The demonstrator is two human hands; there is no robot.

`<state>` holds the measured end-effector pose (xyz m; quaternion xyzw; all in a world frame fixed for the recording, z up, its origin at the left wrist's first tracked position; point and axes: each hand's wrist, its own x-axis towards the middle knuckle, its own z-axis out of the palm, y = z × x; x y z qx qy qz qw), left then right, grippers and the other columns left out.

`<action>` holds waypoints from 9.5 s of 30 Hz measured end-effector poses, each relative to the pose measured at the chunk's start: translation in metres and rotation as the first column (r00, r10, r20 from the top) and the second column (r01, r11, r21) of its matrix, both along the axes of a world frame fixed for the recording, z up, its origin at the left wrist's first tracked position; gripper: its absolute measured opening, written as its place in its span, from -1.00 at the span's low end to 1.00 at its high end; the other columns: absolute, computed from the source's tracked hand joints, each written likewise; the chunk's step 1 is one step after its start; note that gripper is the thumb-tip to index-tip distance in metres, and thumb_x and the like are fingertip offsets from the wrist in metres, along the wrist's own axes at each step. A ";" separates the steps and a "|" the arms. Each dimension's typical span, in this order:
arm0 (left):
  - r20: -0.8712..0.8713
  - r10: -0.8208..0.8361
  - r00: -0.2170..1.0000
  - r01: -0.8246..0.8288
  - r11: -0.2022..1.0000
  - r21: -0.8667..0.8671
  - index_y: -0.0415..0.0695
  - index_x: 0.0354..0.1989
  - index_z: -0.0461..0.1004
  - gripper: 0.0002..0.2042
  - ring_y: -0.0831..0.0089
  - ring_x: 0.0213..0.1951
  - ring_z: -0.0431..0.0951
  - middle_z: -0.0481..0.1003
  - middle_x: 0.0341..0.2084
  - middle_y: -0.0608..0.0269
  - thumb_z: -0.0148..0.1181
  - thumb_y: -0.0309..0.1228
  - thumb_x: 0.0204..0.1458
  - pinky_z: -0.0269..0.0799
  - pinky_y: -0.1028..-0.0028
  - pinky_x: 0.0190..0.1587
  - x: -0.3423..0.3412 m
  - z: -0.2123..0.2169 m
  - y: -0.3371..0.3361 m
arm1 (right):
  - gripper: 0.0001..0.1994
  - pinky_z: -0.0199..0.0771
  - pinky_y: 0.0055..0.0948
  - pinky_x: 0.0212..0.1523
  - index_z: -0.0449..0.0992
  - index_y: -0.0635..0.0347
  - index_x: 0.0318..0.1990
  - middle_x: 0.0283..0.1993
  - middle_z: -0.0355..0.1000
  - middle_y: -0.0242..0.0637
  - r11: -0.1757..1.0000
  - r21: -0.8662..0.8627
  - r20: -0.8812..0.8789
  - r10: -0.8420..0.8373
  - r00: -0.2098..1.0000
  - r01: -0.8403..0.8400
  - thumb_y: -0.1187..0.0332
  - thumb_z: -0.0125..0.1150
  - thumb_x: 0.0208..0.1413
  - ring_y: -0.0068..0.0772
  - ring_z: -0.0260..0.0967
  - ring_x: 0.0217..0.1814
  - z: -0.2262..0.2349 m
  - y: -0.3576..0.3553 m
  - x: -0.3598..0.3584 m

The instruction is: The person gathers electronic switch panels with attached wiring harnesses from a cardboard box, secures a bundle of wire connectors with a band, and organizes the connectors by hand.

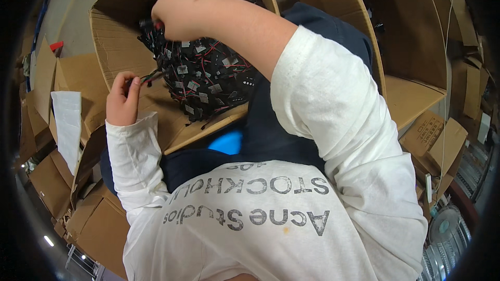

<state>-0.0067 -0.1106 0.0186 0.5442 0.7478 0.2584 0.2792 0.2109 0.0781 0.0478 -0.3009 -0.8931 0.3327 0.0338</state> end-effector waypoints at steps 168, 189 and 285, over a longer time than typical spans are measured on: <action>-0.615 -0.531 0.583 0.364 0.847 -0.387 0.05 -0.20 0.51 -0.84 0.20 -0.08 0.50 0.49 -0.23 0.32 0.18 -0.27 0.06 0.46 0.15 -0.10 0.029 -0.286 0.072 | -0.75 0.53 -0.16 -0.26 0.56 0.30 -0.12 -0.42 0.53 -0.06 0.944 -0.120 -0.209 -0.326 0.922 0.307 0.27 0.14 0.26 -0.02 0.53 -0.33 0.009 0.053 0.007; -0.221 -0.240 0.945 0.062 0.797 -0.601 0.02 0.13 0.40 -0.62 0.00 0.15 0.46 0.47 0.06 0.07 0.14 -0.13 0.19 0.42 0.05 0.12 0.070 -0.303 0.050 | -0.71 0.52 -0.12 -0.15 0.58 0.28 -0.05 -0.32 0.57 -0.01 0.962 -0.093 -0.123 -0.267 0.956 0.257 0.23 0.14 0.27 0.06 0.53 -0.19 0.021 0.035 0.013; -0.427 -0.256 0.867 0.094 0.926 -0.366 -0.21 -0.24 0.50 -0.77 -0.10 -0.23 0.57 0.56 -0.30 -0.13 0.08 -0.27 0.22 0.44 0.10 -0.22 0.016 0.015 0.094 | -0.65 0.54 -0.23 0.10 0.62 0.35 -0.03 0.00 0.48 0.21 0.900 -0.004 -0.461 -0.388 0.798 0.435 0.53 0.08 0.02 0.07 0.51 0.05 0.020 0.031 0.023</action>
